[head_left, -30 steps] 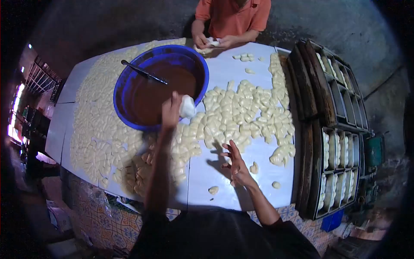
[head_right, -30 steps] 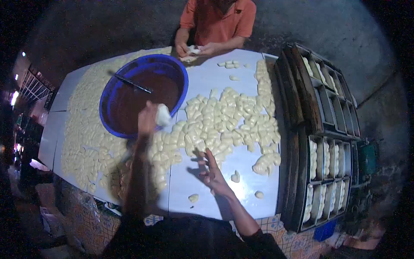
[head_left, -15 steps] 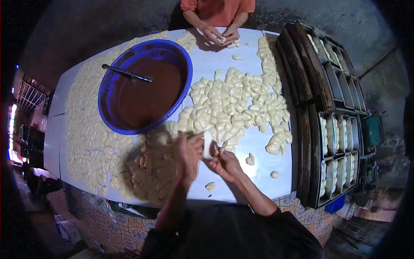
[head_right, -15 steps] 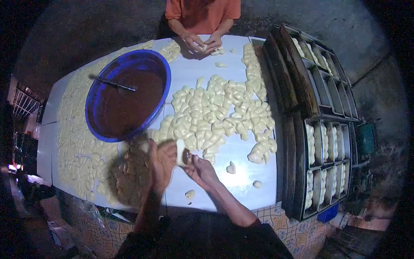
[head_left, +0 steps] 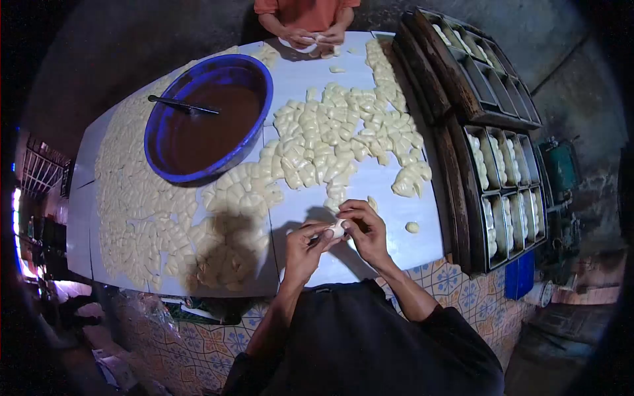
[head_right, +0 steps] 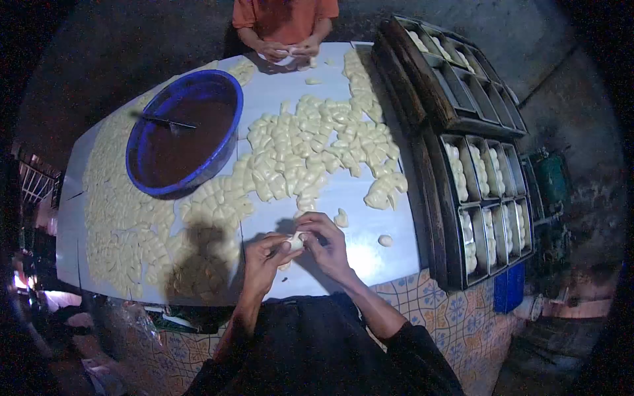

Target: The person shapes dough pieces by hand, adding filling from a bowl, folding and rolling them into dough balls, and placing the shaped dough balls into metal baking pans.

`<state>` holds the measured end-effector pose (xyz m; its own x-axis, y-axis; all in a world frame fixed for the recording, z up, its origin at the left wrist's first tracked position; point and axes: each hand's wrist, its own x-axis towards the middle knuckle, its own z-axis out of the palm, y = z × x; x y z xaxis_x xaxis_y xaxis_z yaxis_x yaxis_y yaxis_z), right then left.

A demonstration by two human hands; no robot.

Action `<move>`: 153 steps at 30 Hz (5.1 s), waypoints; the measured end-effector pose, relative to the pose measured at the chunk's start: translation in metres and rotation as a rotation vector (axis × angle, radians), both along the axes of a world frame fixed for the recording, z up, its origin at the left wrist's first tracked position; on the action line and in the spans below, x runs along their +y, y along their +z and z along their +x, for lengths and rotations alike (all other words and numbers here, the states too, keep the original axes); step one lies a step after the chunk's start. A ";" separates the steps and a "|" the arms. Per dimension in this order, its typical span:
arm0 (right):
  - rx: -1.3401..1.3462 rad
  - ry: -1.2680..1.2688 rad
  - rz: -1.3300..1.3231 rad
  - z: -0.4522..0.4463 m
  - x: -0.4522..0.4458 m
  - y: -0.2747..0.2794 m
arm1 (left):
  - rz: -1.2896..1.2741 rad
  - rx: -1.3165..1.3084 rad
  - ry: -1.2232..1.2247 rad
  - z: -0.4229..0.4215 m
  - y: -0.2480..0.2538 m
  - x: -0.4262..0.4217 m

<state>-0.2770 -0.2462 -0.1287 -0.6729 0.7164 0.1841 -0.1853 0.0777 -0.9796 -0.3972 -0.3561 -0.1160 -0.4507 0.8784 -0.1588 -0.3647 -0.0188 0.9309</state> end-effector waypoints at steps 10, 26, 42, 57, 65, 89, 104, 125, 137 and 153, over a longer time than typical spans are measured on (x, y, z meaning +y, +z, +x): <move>-0.346 -0.142 -0.035 0.043 -0.030 -0.014 | -0.140 0.317 -0.101 0.039 -0.043 0.000; -0.545 -0.034 0.487 0.060 0.058 -0.046 | -0.025 0.039 0.452 -0.016 -0.048 0.004; -0.105 0.048 0.331 -0.041 -0.013 -0.001 | 0.051 0.185 0.454 0.009 -0.016 -0.006; 0.049 0.601 -0.416 -0.075 0.026 -0.019 | 0.769 -0.793 -0.176 -0.148 -0.003 0.047; 0.131 0.355 -0.644 -0.088 0.040 -0.025 | -0.722 0.292 -0.069 -0.318 0.000 0.113; -0.317 0.031 0.094 -0.018 0.001 0.001 | -0.082 0.582 0.235 -0.015 -0.009 0.014; 0.156 -0.129 -0.228 0.015 -0.007 0.016 | 0.159 0.053 -0.033 0.017 0.001 -0.005; -0.433 0.351 -0.508 0.058 -0.004 -0.034 | 0.031 0.164 -0.138 0.036 -0.050 -0.003; -0.497 0.152 -0.001 0.048 0.065 -0.063 | -0.122 1.061 -0.194 0.008 -0.075 0.043; -0.519 0.157 0.459 -0.033 0.002 -0.010 | -0.108 -0.224 0.234 -0.033 -0.073 -0.007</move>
<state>-0.3099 -0.2445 -0.1389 -0.8444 0.5308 0.0723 0.2534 0.5147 -0.8191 -0.4302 -0.3632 -0.1887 -0.5813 0.7280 -0.3635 -0.5582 -0.0317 0.8291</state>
